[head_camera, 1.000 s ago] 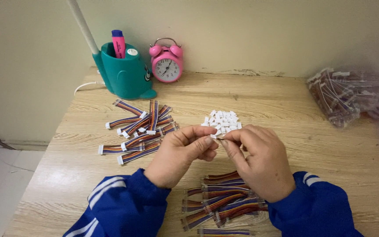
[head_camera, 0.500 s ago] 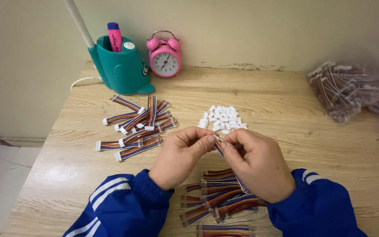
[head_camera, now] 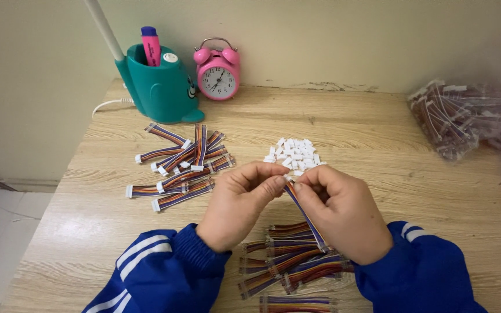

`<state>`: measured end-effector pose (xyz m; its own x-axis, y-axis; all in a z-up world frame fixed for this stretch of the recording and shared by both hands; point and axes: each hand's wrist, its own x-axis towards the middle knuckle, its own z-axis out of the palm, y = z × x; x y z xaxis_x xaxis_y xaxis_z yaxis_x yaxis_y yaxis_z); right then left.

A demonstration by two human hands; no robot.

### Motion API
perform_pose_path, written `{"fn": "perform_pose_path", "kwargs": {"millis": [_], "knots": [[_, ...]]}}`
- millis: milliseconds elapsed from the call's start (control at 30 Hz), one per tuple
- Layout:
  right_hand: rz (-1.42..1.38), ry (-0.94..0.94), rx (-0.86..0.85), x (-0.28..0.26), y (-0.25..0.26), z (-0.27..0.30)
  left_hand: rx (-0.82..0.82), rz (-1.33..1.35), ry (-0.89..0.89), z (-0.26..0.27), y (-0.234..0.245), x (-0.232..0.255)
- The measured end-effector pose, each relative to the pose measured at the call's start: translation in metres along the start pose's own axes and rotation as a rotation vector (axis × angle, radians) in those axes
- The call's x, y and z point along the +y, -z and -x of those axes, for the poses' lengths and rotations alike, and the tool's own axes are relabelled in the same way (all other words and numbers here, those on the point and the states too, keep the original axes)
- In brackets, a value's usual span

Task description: The person repeatedly picks up flat ribbon cables and white plastic connectors, aligns the cable ends with the connector slots, and presses them together to form assembled units. The person handles the items one at a time and places the finished assemblies on the table.

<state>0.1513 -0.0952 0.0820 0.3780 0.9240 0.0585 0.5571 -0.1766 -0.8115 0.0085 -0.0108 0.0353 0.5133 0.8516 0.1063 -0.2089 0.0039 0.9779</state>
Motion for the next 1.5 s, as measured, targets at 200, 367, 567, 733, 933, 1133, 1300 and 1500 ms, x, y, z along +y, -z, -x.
{"fn": "perform_pose_path", "kwargs": {"millis": [200, 367, 567, 733, 933, 1133, 1300, 1500], "knots": [[0.154, 0.238, 0.074, 0.005, -0.003, 0.0, 0.049, 0.079, 0.106, 0.0, -0.004, -0.006], [0.086, 0.149, 0.045, 0.002, -0.001, 0.001, 0.05, 0.09, 0.066, 0.003, -0.007, -0.012], [0.112, 0.07, 0.035, 0.004, -0.001, -0.003, 0.056, 0.092, 0.025, 0.002, -0.008, -0.014], [-0.089, -0.136, -0.053, 0.006, 0.002, -0.009, 0.053, 0.185, 0.058, 0.001, -0.011, -0.008], [-0.237, -0.009, -0.055, 0.009, 0.001, -0.01, 0.115, 0.003, 0.052, 0.0, -0.017, -0.01], [0.19, 0.155, 0.064, 0.017, -0.003, -0.01, 0.142, -0.091, 0.041, 0.004, -0.019, -0.012], [-0.494, -0.158, -0.129, 0.023, -0.006, -0.012, 0.129, -0.045, 0.029, 0.001, -0.017, -0.004], [-0.564, -0.246, -0.217, 0.006, -0.002, -0.007, 0.129, -0.001, 0.031, -0.002, -0.008, -0.013]]}}
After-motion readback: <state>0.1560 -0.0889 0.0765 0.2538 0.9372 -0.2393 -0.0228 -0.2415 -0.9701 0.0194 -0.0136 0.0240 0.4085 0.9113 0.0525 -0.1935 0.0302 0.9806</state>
